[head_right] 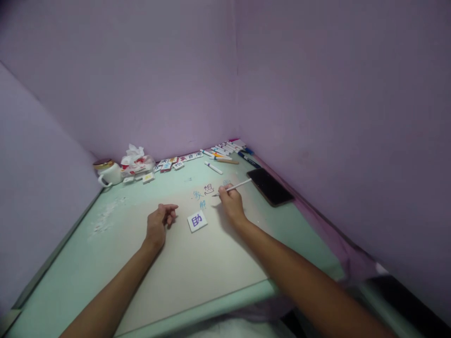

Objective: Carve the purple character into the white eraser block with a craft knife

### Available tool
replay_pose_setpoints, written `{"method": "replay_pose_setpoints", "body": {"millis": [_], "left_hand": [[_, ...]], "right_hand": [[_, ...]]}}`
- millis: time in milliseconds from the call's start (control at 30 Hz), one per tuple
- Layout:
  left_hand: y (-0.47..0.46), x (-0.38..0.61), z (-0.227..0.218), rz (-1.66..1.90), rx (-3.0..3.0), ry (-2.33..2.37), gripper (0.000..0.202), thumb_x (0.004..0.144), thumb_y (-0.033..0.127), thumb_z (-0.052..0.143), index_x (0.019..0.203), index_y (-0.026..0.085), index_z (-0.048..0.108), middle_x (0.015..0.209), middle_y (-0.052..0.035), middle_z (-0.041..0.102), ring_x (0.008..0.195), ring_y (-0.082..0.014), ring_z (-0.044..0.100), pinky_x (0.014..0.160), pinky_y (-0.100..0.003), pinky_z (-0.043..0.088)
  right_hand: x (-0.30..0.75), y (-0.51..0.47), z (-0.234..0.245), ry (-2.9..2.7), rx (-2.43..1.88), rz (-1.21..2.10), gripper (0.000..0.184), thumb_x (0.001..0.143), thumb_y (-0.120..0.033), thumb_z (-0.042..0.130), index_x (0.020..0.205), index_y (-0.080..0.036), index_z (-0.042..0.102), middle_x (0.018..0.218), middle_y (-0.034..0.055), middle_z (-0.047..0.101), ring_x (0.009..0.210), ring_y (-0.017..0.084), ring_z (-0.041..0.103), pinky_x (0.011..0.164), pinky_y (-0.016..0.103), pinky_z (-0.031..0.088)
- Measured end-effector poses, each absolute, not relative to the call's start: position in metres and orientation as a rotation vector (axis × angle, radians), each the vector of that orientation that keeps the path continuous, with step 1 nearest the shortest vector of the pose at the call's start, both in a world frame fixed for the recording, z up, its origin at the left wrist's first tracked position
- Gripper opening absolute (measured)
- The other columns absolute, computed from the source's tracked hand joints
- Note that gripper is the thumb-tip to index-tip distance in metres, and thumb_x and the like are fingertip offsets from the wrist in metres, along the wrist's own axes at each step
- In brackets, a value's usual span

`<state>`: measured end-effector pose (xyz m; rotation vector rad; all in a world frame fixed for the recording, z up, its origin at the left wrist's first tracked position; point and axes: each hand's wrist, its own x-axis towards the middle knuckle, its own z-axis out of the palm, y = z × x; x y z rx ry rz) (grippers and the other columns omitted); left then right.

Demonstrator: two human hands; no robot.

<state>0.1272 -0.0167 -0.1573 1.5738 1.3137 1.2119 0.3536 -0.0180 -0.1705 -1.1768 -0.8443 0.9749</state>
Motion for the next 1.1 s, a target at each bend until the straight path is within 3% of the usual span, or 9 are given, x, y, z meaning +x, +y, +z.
{"method": "replay_pose_setpoints", "body": {"millis": [200,300,367,500,600,867,1100], "left_hand": [[-0.02,0.125,-0.157,1.102,1.696,1.404,0.028,0.092,0.039,0.05,0.099,0.013,0.058,0.086,-0.0018,0.061,0.067,-0.0111,0.059,0.06,-0.028,0.051],[-0.026,0.126,-0.148,0.998,1.86,1.406,0.031,0.089,0.043,0.051,0.096,0.014,0.06,0.082,-0.0021,0.061,0.068,-0.0137,0.058,0.064,-0.031,0.05],[-0.032,0.13,-0.14,0.901,2.003,1.376,0.035,0.077,0.046,0.062,0.097,0.017,0.063,0.088,-0.0041,0.062,0.075,-0.0177,0.058,0.072,-0.035,0.049],[-0.042,0.137,-0.133,0.715,2.246,1.349,0.058,0.058,0.046,0.076,0.108,0.019,0.064,0.109,-0.0096,0.06,0.101,-0.0305,0.055,0.093,-0.048,0.038],[-0.046,0.141,-0.134,0.619,2.352,1.357,0.059,0.062,0.047,0.073,0.112,0.018,0.061,0.113,-0.0116,0.058,0.107,-0.033,0.051,0.096,-0.051,0.033],[-0.045,0.142,-0.138,0.521,2.446,1.328,0.042,0.074,0.035,0.064,0.112,0.018,0.06,0.108,-0.0108,0.058,0.101,-0.0283,0.052,0.091,-0.048,0.036],[-0.044,0.139,-0.139,0.51,2.413,1.293,0.048,0.075,0.033,0.064,0.12,0.016,0.055,0.111,-0.011,0.056,0.103,-0.0281,0.051,0.093,-0.047,0.036]], "right_hand": [[0.354,-0.023,-0.174,-1.004,-1.175,0.947,0.025,0.091,-0.034,0.054,0.107,-0.015,0.058,0.102,0.0052,0.062,0.083,0.016,0.062,0.071,0.034,0.053],[0.353,-0.029,-0.17,-1.098,-1.158,0.938,0.022,0.088,-0.036,0.056,0.083,-0.015,0.059,0.075,-0.0006,0.059,0.065,0.012,0.056,0.059,0.026,0.047],[0.353,-0.034,-0.167,-1.159,-1.145,0.935,0.025,0.086,-0.037,0.056,0.07,-0.018,0.054,0.06,-0.0039,0.052,0.056,0.012,0.049,0.053,0.024,0.039],[0.351,-0.042,-0.159,-1.263,-1.131,0.948,0.026,0.084,-0.039,0.053,0.065,-0.021,0.048,0.049,-0.0065,0.042,0.048,0.012,0.039,0.049,0.025,0.031],[0.348,-0.048,-0.155,-1.337,-1.124,0.985,0.023,0.084,-0.036,0.053,0.067,-0.021,0.048,0.05,-0.0065,0.041,0.049,0.012,0.039,0.05,0.025,0.03],[0.342,-0.061,-0.148,-1.505,-1.113,1.159,0.014,0.08,-0.031,0.059,0.072,-0.019,0.059,0.055,-0.0037,0.052,0.05,0.012,0.046,0.049,0.024,0.033],[0.346,-0.058,-0.148,-1.454,-1.156,1.207,0.022,0.083,-0.038,0.057,0.072,-0.019,0.055,0.051,-0.0044,0.049,0.049,0.011,0.044,0.05,0.024,0.032]]}}
